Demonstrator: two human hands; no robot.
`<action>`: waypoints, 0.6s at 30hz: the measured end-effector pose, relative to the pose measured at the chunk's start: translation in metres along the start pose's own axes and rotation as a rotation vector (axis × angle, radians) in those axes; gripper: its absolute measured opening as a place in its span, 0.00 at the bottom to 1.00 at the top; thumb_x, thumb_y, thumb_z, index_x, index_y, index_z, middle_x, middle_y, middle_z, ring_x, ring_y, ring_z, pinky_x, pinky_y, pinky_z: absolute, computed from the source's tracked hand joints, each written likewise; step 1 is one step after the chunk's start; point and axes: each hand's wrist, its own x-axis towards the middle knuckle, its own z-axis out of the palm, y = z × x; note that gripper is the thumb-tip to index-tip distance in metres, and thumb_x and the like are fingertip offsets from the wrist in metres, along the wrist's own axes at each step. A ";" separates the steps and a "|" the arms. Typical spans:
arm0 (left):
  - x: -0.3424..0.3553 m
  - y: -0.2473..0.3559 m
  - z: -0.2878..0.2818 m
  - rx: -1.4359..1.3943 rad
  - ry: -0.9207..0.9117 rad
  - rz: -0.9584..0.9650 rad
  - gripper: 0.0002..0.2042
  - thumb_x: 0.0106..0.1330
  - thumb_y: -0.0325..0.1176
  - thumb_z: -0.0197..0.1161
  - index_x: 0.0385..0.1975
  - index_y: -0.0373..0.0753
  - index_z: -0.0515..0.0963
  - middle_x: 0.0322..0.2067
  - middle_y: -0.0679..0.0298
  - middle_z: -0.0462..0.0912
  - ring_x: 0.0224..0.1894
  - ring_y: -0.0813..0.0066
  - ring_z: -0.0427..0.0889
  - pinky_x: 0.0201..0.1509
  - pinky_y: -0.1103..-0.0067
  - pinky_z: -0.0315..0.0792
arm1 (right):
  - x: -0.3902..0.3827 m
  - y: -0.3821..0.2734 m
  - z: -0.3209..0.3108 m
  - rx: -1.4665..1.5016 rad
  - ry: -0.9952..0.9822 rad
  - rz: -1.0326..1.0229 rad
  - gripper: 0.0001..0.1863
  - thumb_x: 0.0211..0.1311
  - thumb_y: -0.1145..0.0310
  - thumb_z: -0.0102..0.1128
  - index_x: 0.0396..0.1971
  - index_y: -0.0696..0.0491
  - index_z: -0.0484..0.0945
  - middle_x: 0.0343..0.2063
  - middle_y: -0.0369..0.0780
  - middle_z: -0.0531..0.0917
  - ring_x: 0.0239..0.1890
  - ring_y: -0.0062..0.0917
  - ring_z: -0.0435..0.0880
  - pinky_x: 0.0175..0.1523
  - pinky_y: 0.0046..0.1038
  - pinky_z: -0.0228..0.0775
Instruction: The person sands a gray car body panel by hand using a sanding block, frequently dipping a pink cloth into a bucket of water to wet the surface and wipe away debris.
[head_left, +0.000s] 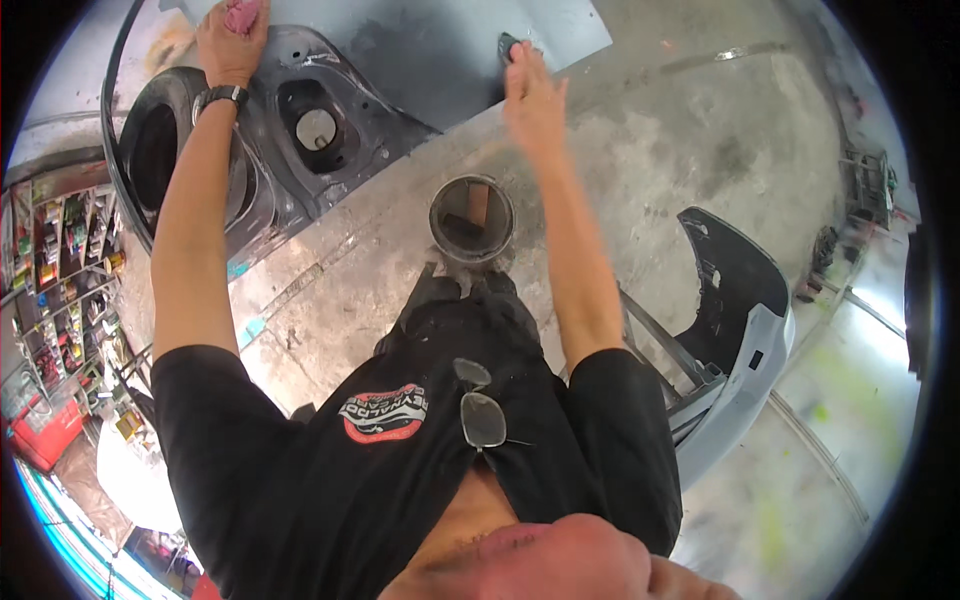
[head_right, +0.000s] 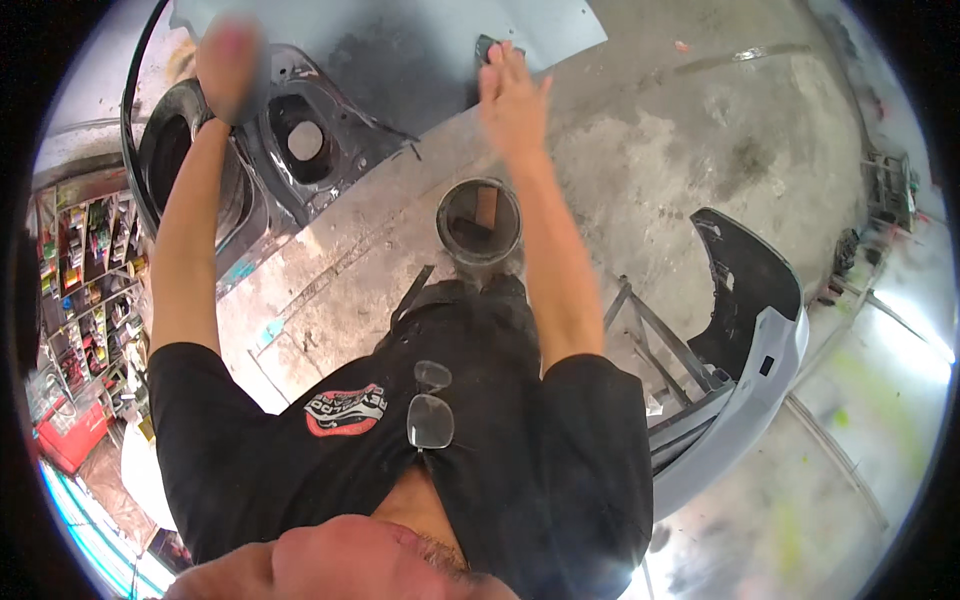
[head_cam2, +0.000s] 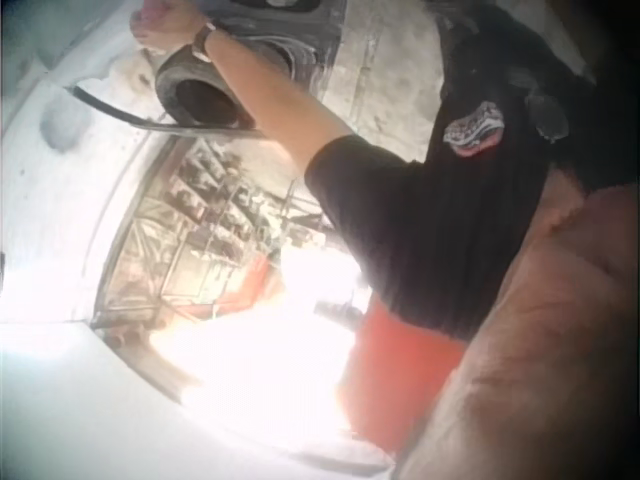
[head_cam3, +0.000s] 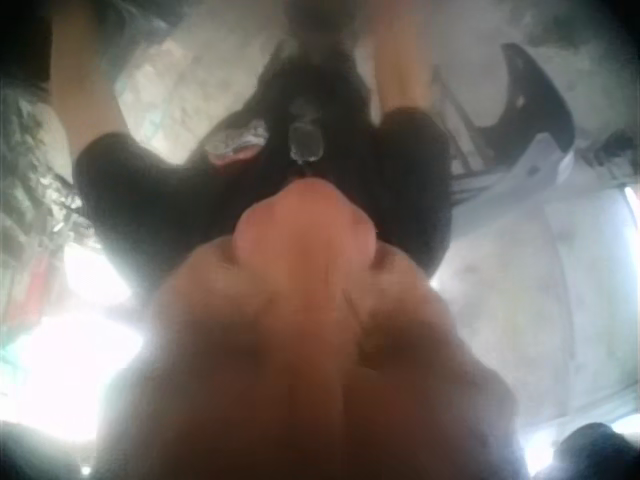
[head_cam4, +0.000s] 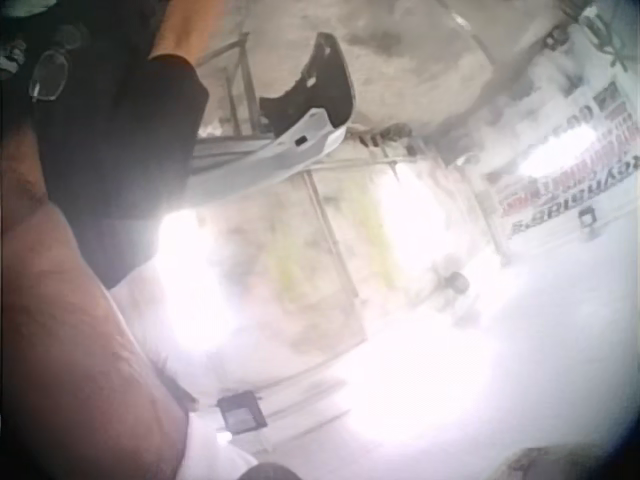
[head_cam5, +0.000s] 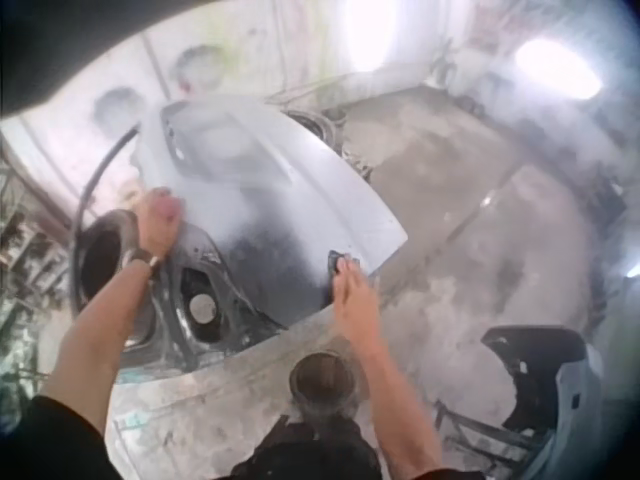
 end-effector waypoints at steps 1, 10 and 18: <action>-0.002 -0.003 -0.004 0.023 -0.006 0.005 0.25 0.62 0.54 0.72 0.45 0.38 0.83 0.43 0.50 0.86 0.47 0.48 0.84 0.54 0.61 0.77 | -0.008 -0.020 0.005 -0.004 0.004 -0.015 0.27 0.76 0.56 0.50 0.70 0.49 0.70 0.74 0.42 0.67 0.76 0.38 0.63 0.77 0.62 0.37; -0.006 0.001 -0.005 -0.014 -0.010 0.027 0.23 0.61 0.51 0.74 0.45 0.39 0.83 0.43 0.51 0.86 0.48 0.49 0.83 0.55 0.61 0.76 | -0.020 -0.011 -0.012 -0.014 -0.081 0.028 0.27 0.79 0.56 0.46 0.73 0.49 0.67 0.75 0.43 0.65 0.77 0.42 0.61 0.78 0.60 0.41; 0.001 -0.005 -0.010 -0.039 0.038 0.060 0.20 0.58 0.48 0.75 0.42 0.40 0.82 0.40 0.56 0.86 0.47 0.51 0.82 0.54 0.61 0.75 | -0.047 -0.027 -0.009 -0.107 -0.118 -0.106 0.27 0.80 0.54 0.43 0.72 0.50 0.67 0.73 0.44 0.68 0.77 0.42 0.61 0.78 0.60 0.42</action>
